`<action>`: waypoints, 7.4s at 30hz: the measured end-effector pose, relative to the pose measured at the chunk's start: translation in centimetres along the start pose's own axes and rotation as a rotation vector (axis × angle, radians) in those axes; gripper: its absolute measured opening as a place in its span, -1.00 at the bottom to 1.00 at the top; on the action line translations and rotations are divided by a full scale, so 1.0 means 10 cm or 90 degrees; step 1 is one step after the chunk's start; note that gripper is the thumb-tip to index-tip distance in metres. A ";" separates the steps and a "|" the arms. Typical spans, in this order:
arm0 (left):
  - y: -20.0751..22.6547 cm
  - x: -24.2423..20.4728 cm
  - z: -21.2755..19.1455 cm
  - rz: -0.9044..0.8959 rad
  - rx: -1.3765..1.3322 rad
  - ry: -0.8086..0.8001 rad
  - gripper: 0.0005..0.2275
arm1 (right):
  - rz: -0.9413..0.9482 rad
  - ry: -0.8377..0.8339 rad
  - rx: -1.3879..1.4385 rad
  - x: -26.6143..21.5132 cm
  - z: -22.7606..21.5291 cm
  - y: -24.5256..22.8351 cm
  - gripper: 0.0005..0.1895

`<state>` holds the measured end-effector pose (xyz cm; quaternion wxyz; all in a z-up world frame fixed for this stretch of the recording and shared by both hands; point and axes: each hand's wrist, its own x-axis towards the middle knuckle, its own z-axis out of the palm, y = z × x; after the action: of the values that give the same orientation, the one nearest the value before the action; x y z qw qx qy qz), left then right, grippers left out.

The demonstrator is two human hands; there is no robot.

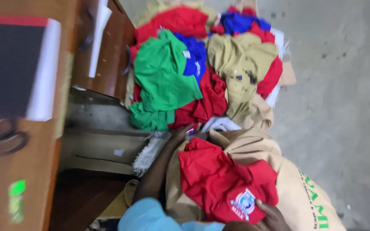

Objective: Sorting and inspecting various colored shirts from a pile on the floor

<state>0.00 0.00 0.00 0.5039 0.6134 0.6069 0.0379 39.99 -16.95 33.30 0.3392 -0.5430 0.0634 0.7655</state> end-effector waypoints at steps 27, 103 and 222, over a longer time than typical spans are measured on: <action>3.89 -4.52 0.93 0.324 -0.666 0.077 -0.69 | -0.572 -0.223 0.023 -1.67 -0.35 0.56 -0.43; 4.40 -4.41 0.40 0.261 -0.312 0.354 -0.50 | -0.592 -0.239 0.036 -1.17 -0.50 0.56 -0.43; 3.72 -4.11 0.26 0.434 0.054 0.536 -0.40 | -0.469 -0.225 0.118 -1.42 0.11 0.15 -0.47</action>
<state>17.29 -24.53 46.71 0.1512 0.7273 0.5239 0.4167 40.81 -24.01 45.72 0.6432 -0.3570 -0.1257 0.6656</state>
